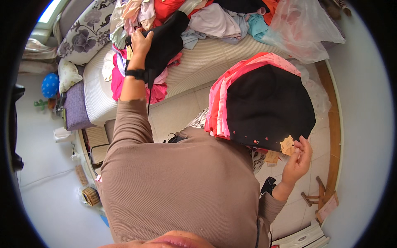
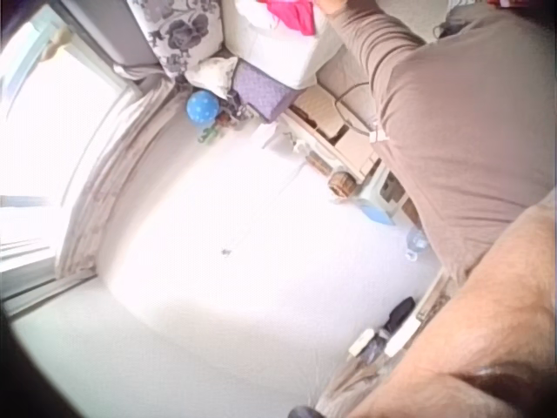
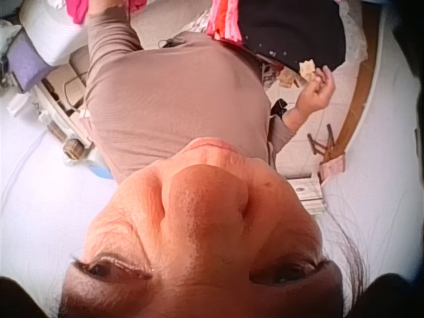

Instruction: The person folds various garments including pink, red, and black items by hand and stacks them into a neat pile on the bed. The person repeatedly picks up each item, aligns edges, and places it on top of the growing stack.

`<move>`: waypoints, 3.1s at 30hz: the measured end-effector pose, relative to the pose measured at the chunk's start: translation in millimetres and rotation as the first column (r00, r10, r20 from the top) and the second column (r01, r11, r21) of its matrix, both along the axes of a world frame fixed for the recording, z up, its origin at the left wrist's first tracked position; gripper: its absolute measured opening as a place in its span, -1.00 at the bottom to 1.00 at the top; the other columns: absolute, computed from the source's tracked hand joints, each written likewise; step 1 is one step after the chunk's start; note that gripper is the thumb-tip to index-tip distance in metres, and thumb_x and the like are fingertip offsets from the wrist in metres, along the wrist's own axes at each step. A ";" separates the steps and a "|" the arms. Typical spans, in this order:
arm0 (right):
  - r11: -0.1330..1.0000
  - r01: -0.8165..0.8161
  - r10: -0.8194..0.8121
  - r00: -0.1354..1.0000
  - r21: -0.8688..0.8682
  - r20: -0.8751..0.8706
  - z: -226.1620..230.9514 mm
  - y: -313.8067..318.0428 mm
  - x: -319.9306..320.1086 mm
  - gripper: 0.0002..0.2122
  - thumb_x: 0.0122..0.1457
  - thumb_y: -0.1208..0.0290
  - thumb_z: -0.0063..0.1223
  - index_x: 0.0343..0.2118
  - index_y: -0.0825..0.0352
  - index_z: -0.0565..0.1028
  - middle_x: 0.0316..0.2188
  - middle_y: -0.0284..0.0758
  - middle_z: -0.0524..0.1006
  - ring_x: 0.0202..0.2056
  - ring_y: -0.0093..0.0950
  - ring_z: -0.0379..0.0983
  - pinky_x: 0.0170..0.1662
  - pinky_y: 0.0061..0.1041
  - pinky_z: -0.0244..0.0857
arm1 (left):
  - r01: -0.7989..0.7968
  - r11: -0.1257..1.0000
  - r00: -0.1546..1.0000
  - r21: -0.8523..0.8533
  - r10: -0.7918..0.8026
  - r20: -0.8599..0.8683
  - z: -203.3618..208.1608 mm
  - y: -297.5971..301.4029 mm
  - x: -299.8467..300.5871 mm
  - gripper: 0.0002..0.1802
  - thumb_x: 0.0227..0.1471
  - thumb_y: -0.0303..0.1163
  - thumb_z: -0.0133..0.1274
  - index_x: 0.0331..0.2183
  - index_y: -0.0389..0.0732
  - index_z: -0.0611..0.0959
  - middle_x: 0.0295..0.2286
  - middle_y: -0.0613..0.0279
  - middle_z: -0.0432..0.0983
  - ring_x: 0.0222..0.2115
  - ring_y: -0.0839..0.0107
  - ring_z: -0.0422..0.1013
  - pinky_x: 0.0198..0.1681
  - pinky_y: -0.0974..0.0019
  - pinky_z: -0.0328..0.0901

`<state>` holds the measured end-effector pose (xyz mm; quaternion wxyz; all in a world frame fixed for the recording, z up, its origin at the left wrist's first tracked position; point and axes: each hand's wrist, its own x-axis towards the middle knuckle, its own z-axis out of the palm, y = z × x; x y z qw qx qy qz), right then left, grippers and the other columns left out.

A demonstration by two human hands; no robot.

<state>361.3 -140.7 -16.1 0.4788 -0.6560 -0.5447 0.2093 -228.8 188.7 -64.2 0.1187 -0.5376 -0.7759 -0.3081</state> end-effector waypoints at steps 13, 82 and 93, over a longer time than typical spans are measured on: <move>0.989 -0.122 0.114 0.989 0.088 0.092 28.1 13.9 -26.1 -0.75 0.27 0.72 -0.11 -0.05 0.48 0.55 -0.09 -0.16 0.56 -0.22 -0.47 0.55 -0.12 -0.50 0.46 | 0.694 0.711 0.514 -0.114 -0.378 0.770 111.7 13.2 12.4 -0.63 0.05 -0.34 0.25 -0.12 -0.35 0.67 -0.31 0.27 0.63 -0.31 0.41 0.52 -0.23 0.37 0.39; 0.926 -0.189 0.052 0.921 -0.326 -0.386 25.7 -15.5 43.8 -0.75 0.31 0.45 0.09 0.00 0.41 0.53 -0.14 -0.36 0.58 -0.16 -0.61 0.50 -0.10 -0.55 0.42 | 0.963 0.130 0.220 -0.235 0.119 0.968 73.4 -216.3 250.9 -0.64 0.22 -0.24 0.17 -0.46 -0.34 0.58 -0.70 0.25 0.46 -0.73 0.51 0.37 -0.68 0.45 0.21; 0.971 -0.003 0.144 0.803 -0.239 0.579 0.9 78.3 20.6 -0.63 0.30 0.44 0.09 0.15 0.38 0.45 -0.02 -0.14 0.55 -0.07 -0.32 0.52 0.05 -0.36 0.38 | 0.951 0.217 0.290 -0.221 -0.367 0.884 51.2 -202.2 215.4 -0.55 0.10 -0.08 0.29 -0.40 -0.33 0.60 -0.51 0.07 0.54 -0.48 0.34 0.52 -0.41 0.24 0.42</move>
